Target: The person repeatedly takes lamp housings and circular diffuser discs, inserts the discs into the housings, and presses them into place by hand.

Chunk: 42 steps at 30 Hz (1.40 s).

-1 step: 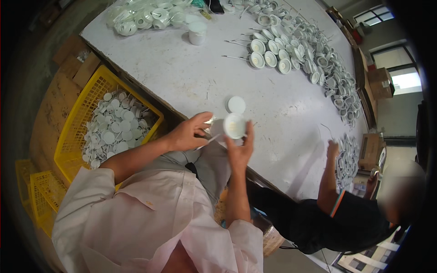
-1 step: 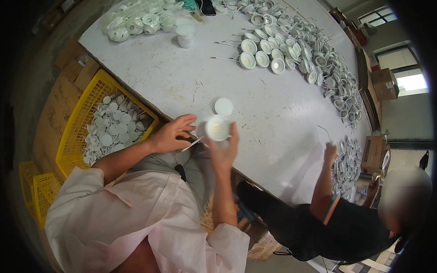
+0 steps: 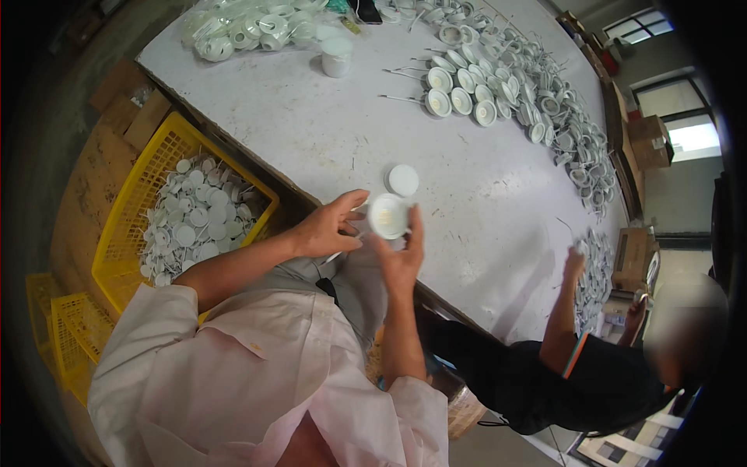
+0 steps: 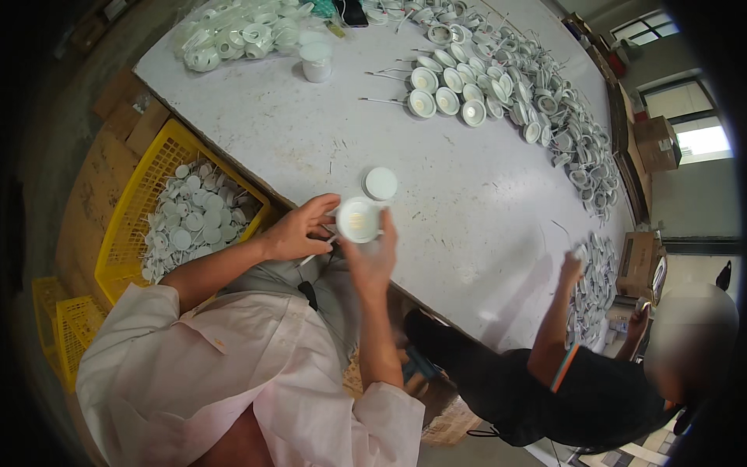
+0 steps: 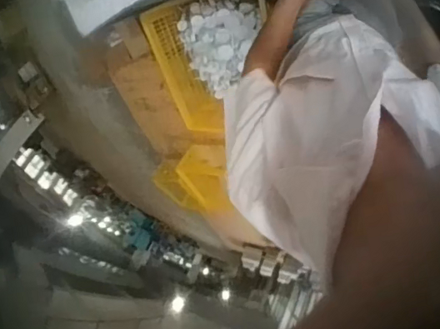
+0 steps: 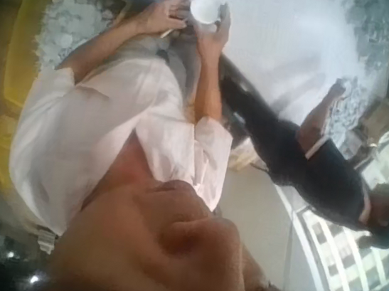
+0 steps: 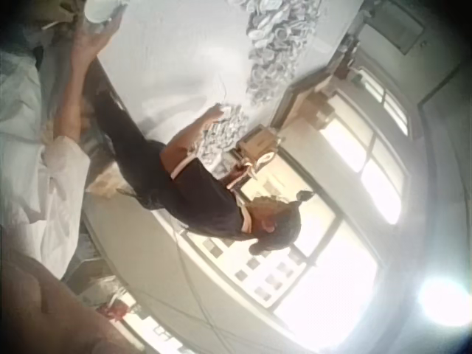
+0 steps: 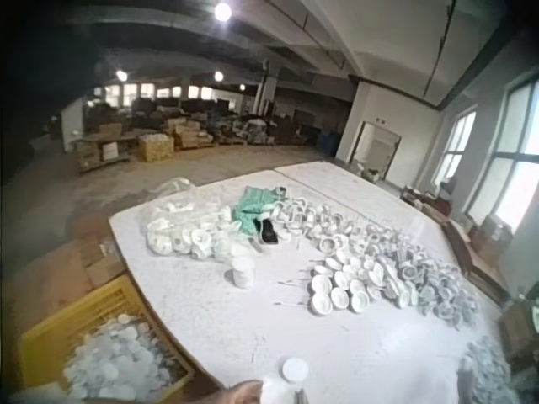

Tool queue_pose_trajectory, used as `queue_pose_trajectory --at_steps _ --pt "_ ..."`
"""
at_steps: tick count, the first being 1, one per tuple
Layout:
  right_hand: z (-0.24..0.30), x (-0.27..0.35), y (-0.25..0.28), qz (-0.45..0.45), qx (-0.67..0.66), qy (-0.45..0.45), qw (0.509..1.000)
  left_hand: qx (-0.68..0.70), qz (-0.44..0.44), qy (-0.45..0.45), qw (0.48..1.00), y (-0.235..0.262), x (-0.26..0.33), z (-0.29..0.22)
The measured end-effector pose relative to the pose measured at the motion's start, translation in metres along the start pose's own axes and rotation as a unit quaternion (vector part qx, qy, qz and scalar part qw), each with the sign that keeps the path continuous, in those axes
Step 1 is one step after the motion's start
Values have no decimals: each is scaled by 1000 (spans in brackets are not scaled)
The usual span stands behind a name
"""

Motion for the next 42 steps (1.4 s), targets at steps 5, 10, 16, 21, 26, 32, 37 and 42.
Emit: queue_pose_trajectory --at_steps 5,10,16,21,26,32,37,42 --pt "7 9 -16 91 -184 -78 975 17 9 -36 999 -3 -4 -6" --pt "-9 -37 -5 -2 -61 -104 993 110 -22 67 991 17 14 -3" --pt "-43 -92 -4 -71 192 -34 978 179 -68 8 981 22 25 12" --pt "-61 -101 -4 -104 172 -49 978 143 -74 16 987 26 28 17" --pt "-71 -100 8 -92 -128 -163 974 105 -60 37 992 27 26 22" --pt "-54 -75 15 -52 -366 -260 892 87 -62 34 994 26 21 14" --pt "-38 -54 9 -24 -413 -252 875 88 -60 2 994 22 15 2" --pt "-16 -39 5 -1 -402 -240 884 115 -51 1 992 17 9 4"
Point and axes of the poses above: each hand's wrist, its own x-axis away from the middle knuckle, its own y-axis out of the back of the hand, z = x × y, the point moved 2 cm from there along -x, towards the middle knuckle, and after that the axes turned 1 degree about -z, right-handed, at the moved point
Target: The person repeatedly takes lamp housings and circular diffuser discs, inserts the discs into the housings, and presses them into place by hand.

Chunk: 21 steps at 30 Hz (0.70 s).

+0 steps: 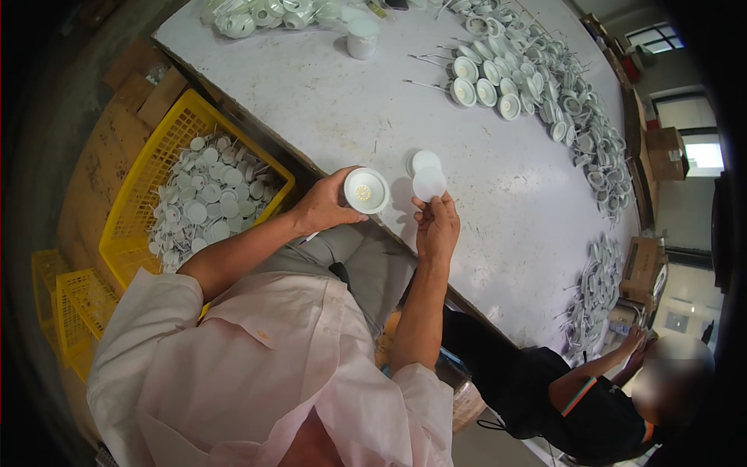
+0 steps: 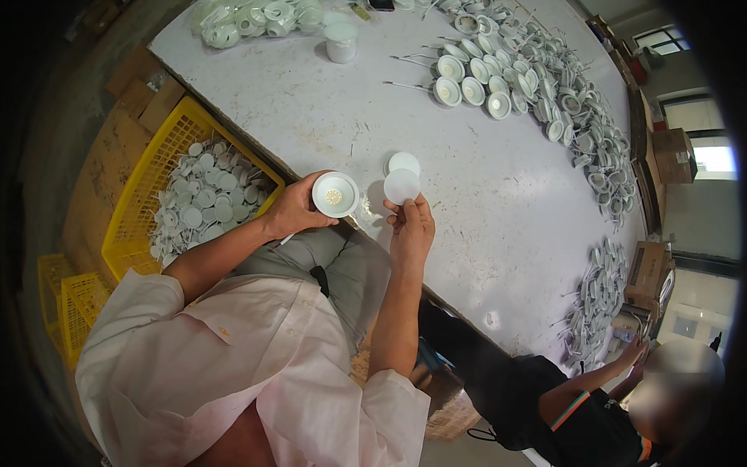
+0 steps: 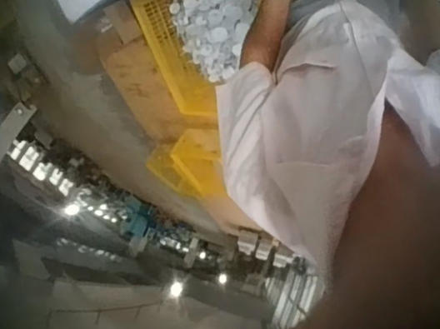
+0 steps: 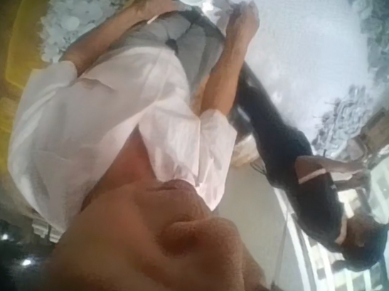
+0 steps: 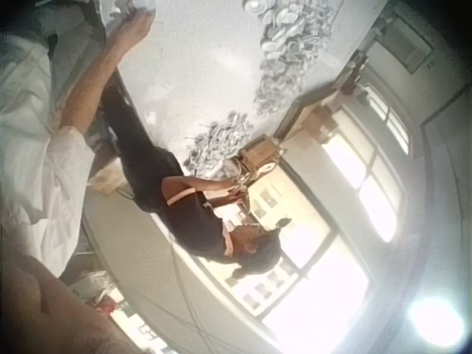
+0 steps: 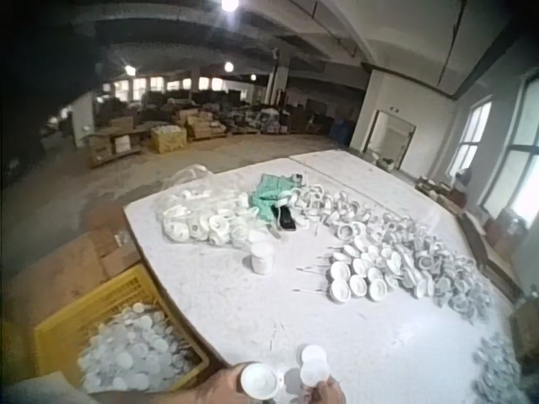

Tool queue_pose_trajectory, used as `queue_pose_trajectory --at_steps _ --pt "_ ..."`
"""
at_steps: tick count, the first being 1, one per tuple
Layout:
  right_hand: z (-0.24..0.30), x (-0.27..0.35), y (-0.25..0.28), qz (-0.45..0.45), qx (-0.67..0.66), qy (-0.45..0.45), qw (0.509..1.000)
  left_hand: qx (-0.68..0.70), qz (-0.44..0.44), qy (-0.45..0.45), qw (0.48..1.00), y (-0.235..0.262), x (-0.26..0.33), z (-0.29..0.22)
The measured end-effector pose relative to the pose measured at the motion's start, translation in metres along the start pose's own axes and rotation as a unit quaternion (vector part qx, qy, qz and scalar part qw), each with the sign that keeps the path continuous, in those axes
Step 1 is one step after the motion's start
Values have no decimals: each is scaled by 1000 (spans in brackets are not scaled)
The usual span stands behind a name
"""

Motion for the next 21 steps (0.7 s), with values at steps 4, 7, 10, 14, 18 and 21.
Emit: queue_pose_trajectory --at_steps 4,7,10,14,18,21 --pt "-6 10 -3 10 7 3 1000 7 8 19 1000 -3 -1 -3" --pt "-11 13 -3 18 2 2 1000 9 6 24 1000 -3 1 -1" --pt "-12 20 -7 13 7 -17 1000 5 11 24 1000 -1 1 2" --pt "-24 24 -11 18 77 -34 996 -38 5 -6 999 -1 1 3" --pt "-33 25 -14 14 91 -54 994 -46 4 -9 999 -1 1 2" --pt "-40 25 -12 16 67 -66 995 -67 3 7 998 -1 3 -2"
Point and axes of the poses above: each hand's wrist, its own x-axis away from the middle knuckle, its own y-axis out of the back of the hand, z = x × y, the point moved 2 cm from there along -x, towards the middle knuckle, and after that the axes turned 1 degree about -z, right-handed, at the moved point
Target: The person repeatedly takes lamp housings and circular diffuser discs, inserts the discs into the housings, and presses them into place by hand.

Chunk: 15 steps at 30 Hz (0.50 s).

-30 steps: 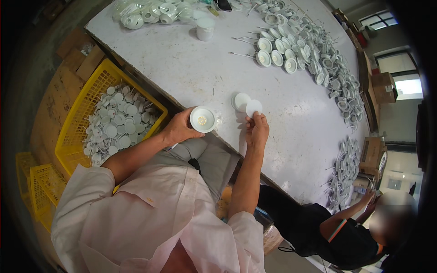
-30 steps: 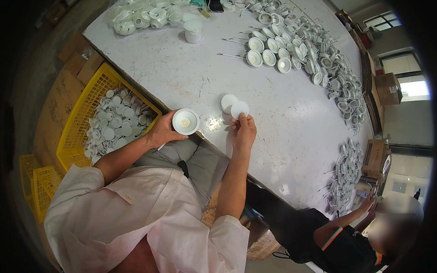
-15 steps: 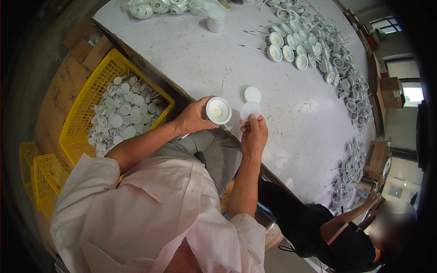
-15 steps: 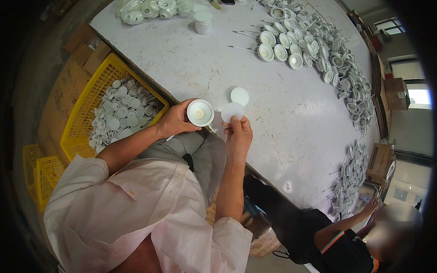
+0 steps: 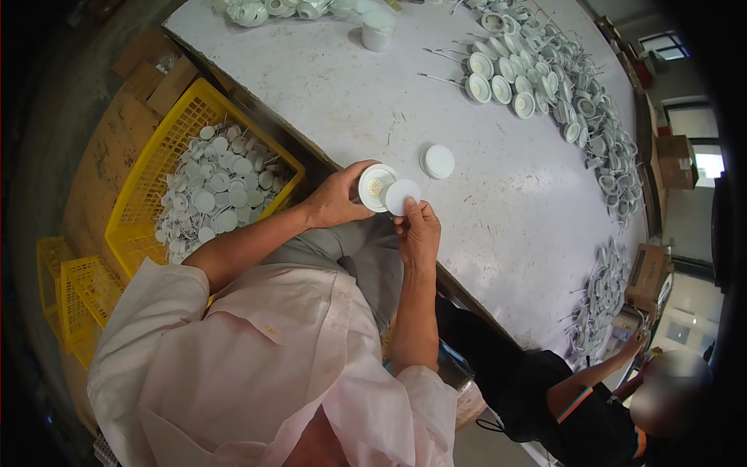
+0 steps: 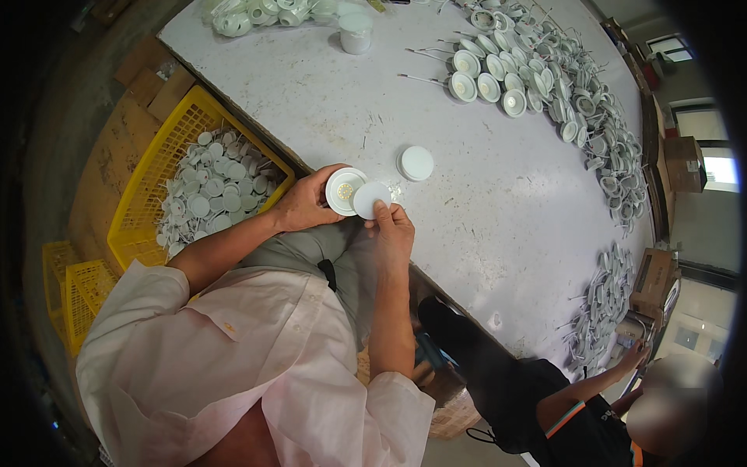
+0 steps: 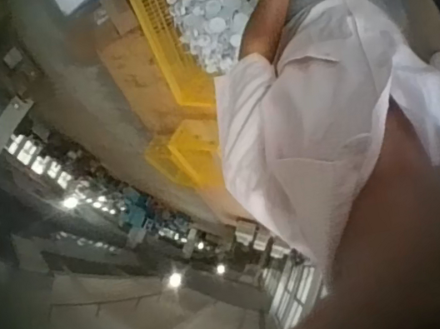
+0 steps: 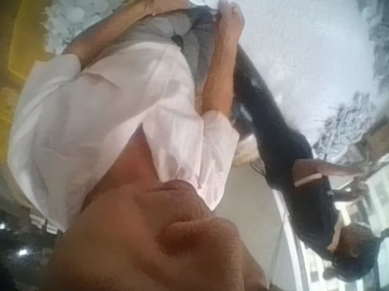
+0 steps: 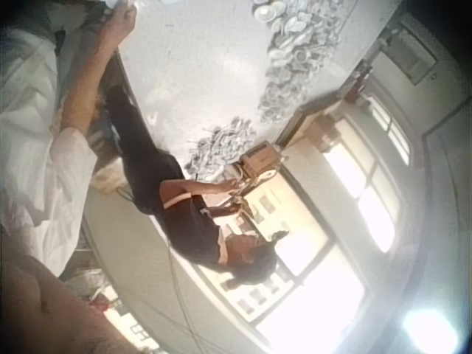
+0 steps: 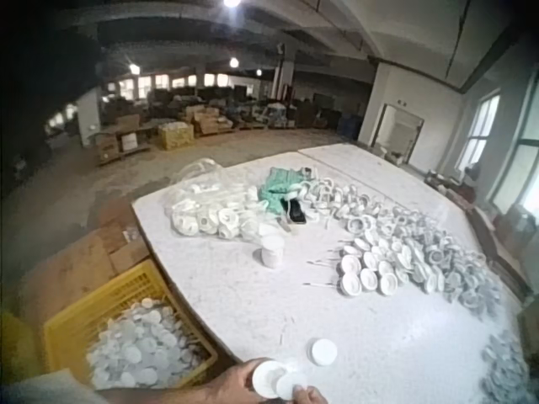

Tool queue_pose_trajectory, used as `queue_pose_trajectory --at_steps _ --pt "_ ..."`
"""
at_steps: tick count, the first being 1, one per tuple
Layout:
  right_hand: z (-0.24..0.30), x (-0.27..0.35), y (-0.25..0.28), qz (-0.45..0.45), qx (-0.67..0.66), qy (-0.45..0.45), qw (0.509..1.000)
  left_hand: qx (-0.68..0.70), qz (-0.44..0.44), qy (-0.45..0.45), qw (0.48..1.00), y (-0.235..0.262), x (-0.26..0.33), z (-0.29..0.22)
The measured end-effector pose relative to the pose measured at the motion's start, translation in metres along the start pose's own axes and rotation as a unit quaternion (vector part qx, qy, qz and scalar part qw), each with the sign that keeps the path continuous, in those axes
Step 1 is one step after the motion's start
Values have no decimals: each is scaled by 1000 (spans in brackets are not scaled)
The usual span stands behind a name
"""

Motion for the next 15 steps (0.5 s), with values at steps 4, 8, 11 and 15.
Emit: queue_pose_trajectory --at_steps 4,8,11,15 --pt "-4 2 -4 11 57 -10 998 -19 5 7 1000 0 2 -2" --pt "-1 6 -14 9 126 32 991 -29 34 -19 999 -1 4 -1" --pt "0 8 -19 -6 123 32 992 -16 30 -22 999 -3 6 -1" --pt "-2 7 -22 4 133 43 990 -47 -1 -30 998 -1 4 6"
Point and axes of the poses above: each hand's wrist, its own x-axis away from the middle knuckle, its own y-axis out of the back of the hand, z = x × y, the point moved 2 cm from there along -x, towards the middle knuckle, and after that the axes turned 1 degree about -z, right-handed, at the moved point
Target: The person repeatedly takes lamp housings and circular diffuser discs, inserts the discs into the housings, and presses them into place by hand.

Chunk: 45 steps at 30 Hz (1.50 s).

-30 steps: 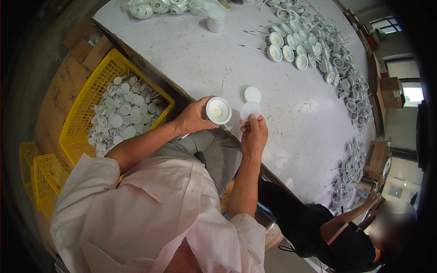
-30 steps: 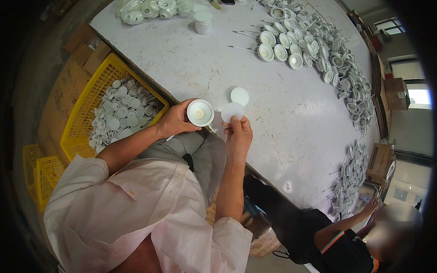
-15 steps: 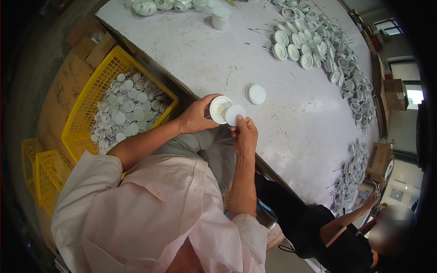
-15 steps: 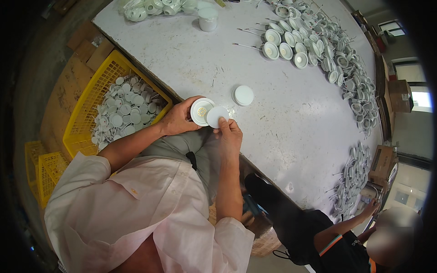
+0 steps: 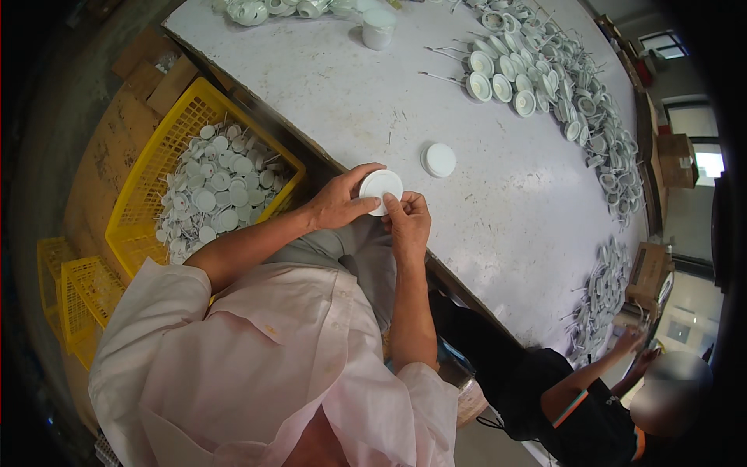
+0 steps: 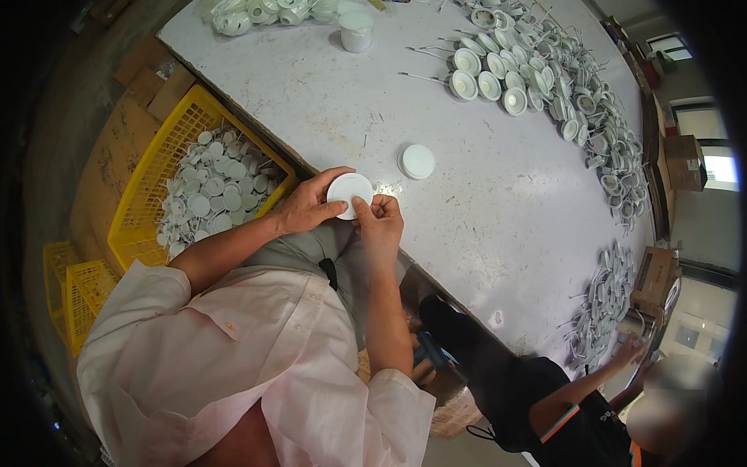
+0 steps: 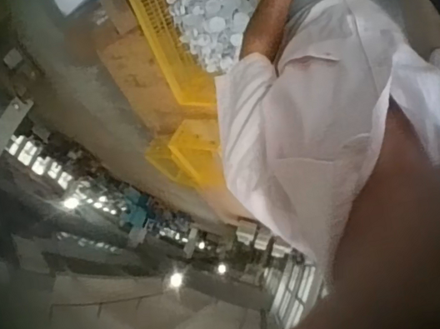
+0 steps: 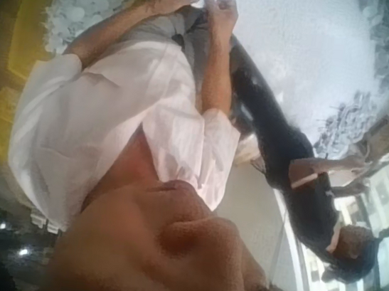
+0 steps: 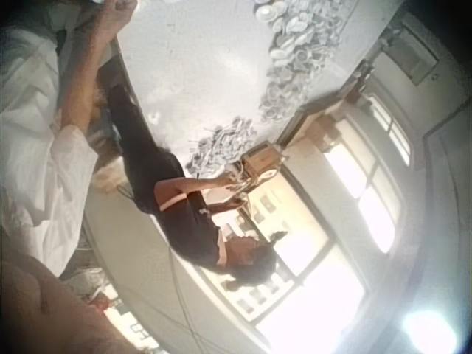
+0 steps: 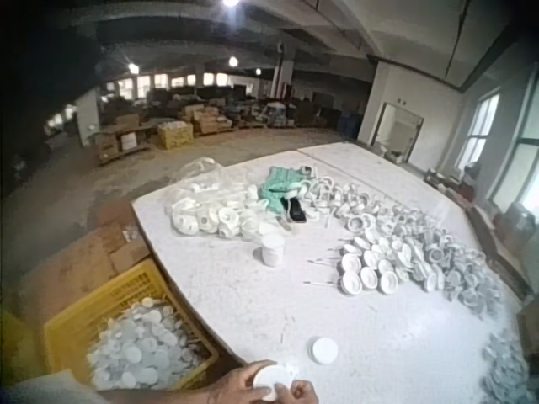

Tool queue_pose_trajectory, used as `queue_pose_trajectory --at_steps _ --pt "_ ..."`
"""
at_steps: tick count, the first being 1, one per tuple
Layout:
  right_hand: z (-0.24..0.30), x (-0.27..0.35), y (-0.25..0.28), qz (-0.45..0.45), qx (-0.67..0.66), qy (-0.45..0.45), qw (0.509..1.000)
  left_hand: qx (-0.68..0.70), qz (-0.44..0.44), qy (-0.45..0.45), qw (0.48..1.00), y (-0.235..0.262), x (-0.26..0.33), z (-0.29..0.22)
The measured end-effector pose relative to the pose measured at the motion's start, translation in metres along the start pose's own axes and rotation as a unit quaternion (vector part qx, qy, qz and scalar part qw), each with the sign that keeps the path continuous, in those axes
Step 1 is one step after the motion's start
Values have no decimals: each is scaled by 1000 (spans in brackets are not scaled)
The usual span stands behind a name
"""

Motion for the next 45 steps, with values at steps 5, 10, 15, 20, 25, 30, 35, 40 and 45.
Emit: queue_pose_trajectory --at_steps 5,10,15,20,25,30,35,40,45 --pt "-3 -1 -3 14 -30 -22 999 -22 -12 -8 1000 0 2 4" --pt "-13 -2 0 39 -75 -40 996 -66 -42 -44 996 -4 7 0" --pt "-23 -2 -1 75 -110 -67 989 -111 -35 -30 993 -5 12 1" --pt "-18 1 5 57 -72 -65 994 -87 -22 -25 996 -8 8 10" --pt "-5 1 3 70 -36 -24 997 -69 -112 3 991 5 8 11" --pt "29 -34 122 -324 204 262 886 -84 -268 29 959 96 47 64" --pt "27 -76 283 -575 364 240 692 -81 -407 170 894 196 108 137" --pt "19 -102 323 -518 334 114 779 -127 -444 338 820 265 179 212" --pt "4 -148 288 -388 101 103 910 -201 -510 332 768 374 333 323"
Point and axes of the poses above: each hand's wrist, its own x-axis away from the middle knuckle, its own y-axis out of the back of the hand, z = x × y, the point moved 2 cm from there along -x, towards the middle knuckle, and after that the axes turned 1 degree about -z, right-handed, at the moved point
